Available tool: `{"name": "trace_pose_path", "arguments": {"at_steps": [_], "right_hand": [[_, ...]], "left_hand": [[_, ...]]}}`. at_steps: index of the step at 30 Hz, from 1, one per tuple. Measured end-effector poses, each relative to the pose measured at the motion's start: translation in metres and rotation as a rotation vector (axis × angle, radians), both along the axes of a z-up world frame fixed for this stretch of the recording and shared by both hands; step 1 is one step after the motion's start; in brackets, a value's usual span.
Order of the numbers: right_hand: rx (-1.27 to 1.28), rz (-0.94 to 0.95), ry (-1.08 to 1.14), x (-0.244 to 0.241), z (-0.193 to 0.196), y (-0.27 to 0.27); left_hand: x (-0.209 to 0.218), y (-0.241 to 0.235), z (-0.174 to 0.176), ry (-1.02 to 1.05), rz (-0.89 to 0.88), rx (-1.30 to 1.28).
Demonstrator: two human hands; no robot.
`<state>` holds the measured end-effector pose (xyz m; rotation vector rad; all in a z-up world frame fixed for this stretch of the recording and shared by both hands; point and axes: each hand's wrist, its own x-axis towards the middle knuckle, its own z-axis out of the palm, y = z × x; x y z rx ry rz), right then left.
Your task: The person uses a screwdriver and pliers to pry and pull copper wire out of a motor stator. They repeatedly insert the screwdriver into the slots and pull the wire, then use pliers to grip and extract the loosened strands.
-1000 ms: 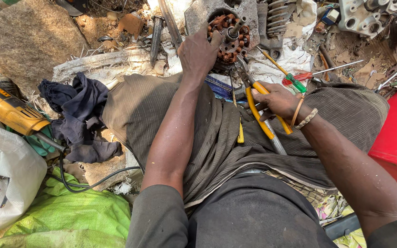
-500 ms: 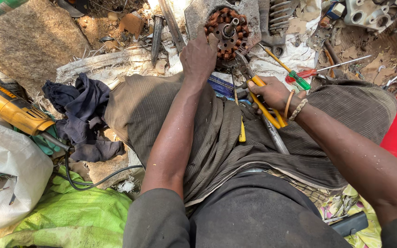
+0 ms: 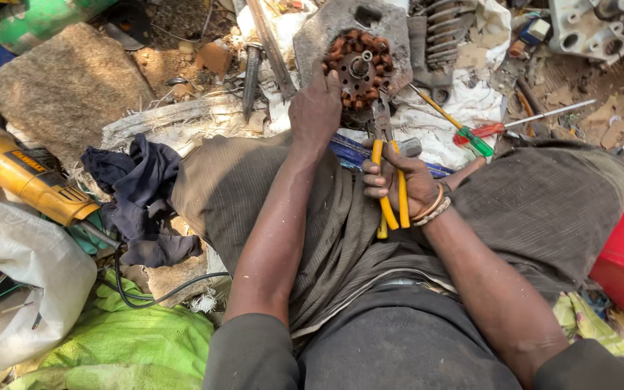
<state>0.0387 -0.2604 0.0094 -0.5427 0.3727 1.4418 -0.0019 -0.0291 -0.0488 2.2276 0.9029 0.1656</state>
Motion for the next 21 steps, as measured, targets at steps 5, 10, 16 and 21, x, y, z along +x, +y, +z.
{"name": "trace_pose_path", "arguments": {"at_steps": [5,10,16,21], "right_hand": [[-0.615,0.489,-1.028,0.013,0.005,-0.007],[-1.017,0.962,-2.165,0.032,0.037,0.01],[-1.054,1.058,-1.754,0.04,0.082,-0.001],[-0.703,0.735,-1.646,0.005,0.074,-0.005]], "left_hand": [[-0.001,-0.002,0.007,-0.01,0.0,-0.112],[0.002,0.002,0.008,-0.067,0.018,-0.101],[-0.001,0.004,0.042,-0.166,0.042,-0.013],[-0.015,-0.024,0.063,-0.873,-0.216,-0.134]]}}
